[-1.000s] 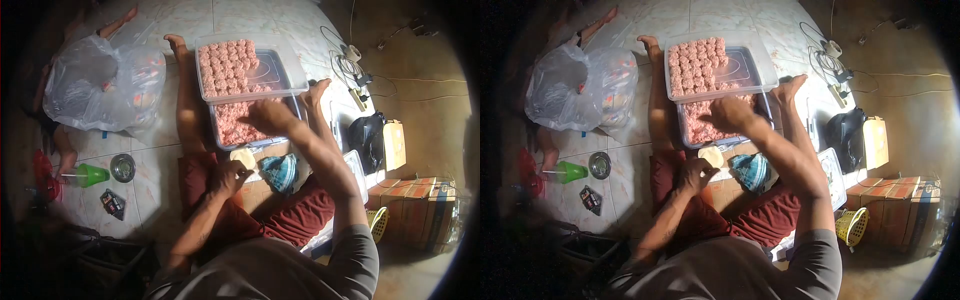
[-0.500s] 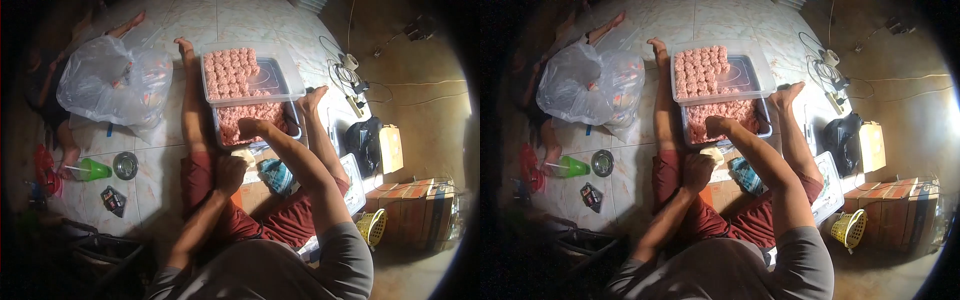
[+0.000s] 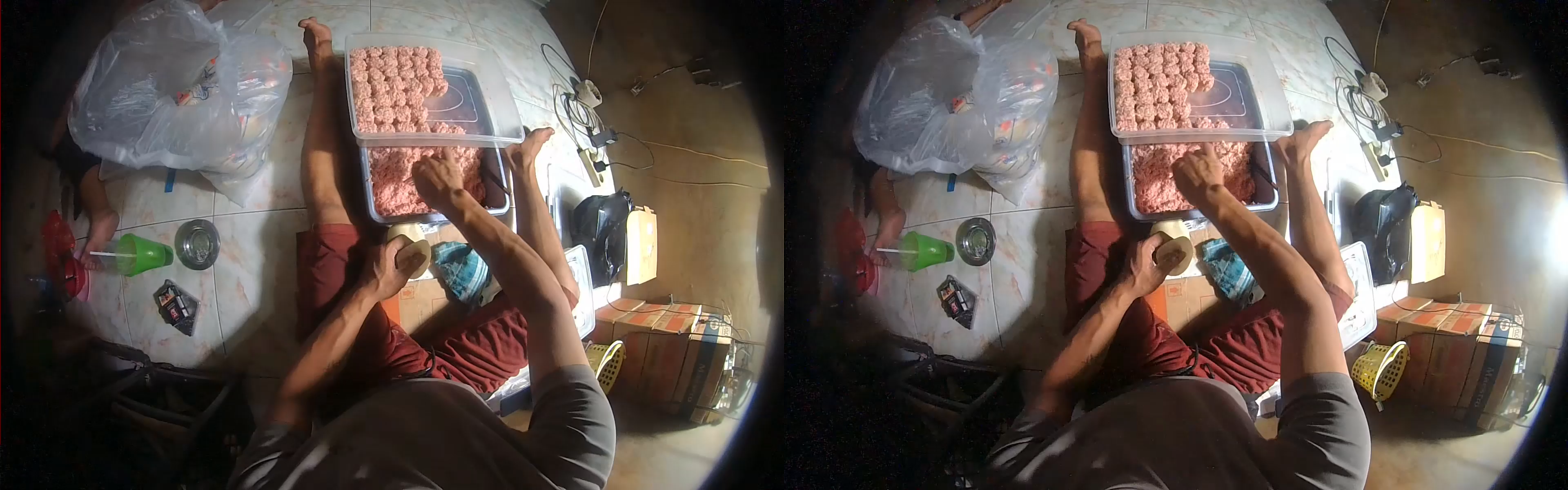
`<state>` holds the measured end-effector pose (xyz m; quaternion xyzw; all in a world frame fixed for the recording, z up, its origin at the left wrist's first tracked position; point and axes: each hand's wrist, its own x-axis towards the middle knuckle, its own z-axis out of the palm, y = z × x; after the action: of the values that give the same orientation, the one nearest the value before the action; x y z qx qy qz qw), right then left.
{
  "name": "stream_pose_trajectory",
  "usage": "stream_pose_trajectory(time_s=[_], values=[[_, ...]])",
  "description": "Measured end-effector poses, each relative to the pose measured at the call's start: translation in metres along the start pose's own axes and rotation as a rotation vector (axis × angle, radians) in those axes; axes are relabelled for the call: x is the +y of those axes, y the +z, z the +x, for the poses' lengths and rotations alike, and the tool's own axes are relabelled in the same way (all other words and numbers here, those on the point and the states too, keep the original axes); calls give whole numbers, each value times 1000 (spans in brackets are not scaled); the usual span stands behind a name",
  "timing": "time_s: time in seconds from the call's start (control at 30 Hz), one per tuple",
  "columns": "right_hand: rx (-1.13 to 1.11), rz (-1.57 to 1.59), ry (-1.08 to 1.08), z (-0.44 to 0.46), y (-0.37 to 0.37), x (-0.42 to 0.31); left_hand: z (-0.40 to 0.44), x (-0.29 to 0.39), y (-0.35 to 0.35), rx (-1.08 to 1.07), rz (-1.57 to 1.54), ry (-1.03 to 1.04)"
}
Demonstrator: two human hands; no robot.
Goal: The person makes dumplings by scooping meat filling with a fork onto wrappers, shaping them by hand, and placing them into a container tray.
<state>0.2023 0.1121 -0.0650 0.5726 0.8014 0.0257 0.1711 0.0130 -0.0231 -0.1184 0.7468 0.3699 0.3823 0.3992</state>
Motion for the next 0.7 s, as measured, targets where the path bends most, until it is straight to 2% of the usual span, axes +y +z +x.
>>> stream_pose_trajectory(time_s=[0.03, 0.13, 0.17, 0.23, 0.3, 0.33, 0.4, 0.43, 0.5, 0.57, 0.6, 0.63, 0.7], values=[[0, 2, 0, 0, -1, -2, -3, -6, 3, -2, 1, -1], [-78, 203, -265, 2, -6, -3, -4, -5, 4, 107, 47, 91], [-106, 266, -249, 2, -12, 10, -3, -2, 1, 102, 54, 126], [-25, 145, -143, 0, -8, 15, 1, 0, -1, 98, 60, 155], [-174, 167, -185, -2, 0, 4, -1, -7, 2, -9, -101, 94], [-162, 164, -181, 0, -3, 10, 2, -13, 3, -8, -95, 106], [-115, 382, -209, -10, -2, 26, -6, -17, 7, -35, -125, -20], [-86, 485, -221, -11, 1, 36, 1, -4, -2, -34, -123, -15], [-96, 493, -131, -11, 22, 33, 10, 23, -16, -165, -233, -188], [52, 502, -208, -18, 0, 12, 9, 11, -7, -176, -303, -158], [-8, 376, -195, -19, -16, 10, 4, 8, -5, -186, -380, -150], [-53, 766, -152, -26, -16, 22, -1, 9, -7, -188, -371, -155], [19, 989, -271, -39, -16, 42, 0, 12, -13, -321, -750, -437]])
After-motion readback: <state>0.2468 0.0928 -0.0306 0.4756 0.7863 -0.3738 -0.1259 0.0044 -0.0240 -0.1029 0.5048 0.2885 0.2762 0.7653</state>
